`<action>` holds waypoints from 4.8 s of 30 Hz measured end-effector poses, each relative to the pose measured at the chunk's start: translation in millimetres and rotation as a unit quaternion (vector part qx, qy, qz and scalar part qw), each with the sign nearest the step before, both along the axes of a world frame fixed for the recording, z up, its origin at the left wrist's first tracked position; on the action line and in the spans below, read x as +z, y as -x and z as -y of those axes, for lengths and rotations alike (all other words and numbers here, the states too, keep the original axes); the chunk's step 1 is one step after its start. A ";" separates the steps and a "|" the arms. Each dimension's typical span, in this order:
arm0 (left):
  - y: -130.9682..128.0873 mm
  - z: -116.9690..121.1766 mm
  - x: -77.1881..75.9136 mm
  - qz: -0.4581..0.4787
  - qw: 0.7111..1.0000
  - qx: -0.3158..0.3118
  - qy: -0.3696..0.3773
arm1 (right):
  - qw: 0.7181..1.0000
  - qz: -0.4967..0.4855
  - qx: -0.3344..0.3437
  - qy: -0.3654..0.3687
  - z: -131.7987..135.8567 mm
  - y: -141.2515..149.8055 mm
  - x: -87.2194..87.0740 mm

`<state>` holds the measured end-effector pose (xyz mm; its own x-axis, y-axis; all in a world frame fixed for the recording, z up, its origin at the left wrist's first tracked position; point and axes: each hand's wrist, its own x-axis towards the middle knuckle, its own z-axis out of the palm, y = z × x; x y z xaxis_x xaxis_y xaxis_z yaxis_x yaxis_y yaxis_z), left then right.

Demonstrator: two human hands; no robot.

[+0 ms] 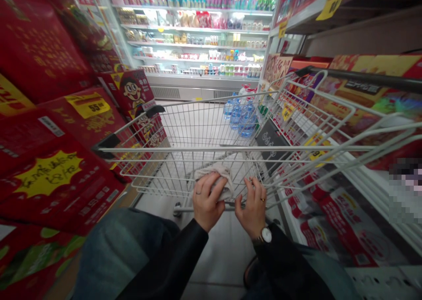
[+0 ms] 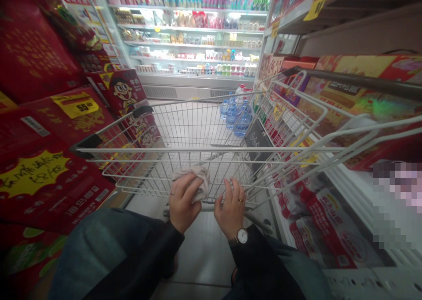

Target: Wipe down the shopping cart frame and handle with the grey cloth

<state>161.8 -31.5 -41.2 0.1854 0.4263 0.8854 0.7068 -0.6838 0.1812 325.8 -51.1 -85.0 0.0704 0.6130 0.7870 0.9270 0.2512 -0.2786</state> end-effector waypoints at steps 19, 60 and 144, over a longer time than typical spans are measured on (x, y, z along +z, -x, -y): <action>-18.5 -2.3 8.6 -0.070 0.996 -0.036 -0.050 | 1.000 0.001 0.001 -0.011 -1.5 -9.8 2.5; -58.0 -8.1 18.6 -0.046 0.992 -0.096 -0.067 | 0.953 -0.282 -0.069 -0.092 -15.7 -59.8 9.9; -81.2 3.0 -57.6 -0.073 0.989 -0.122 0.032 | 0.952 -0.293 -0.050 -0.067 -12.9 -94.5 23.8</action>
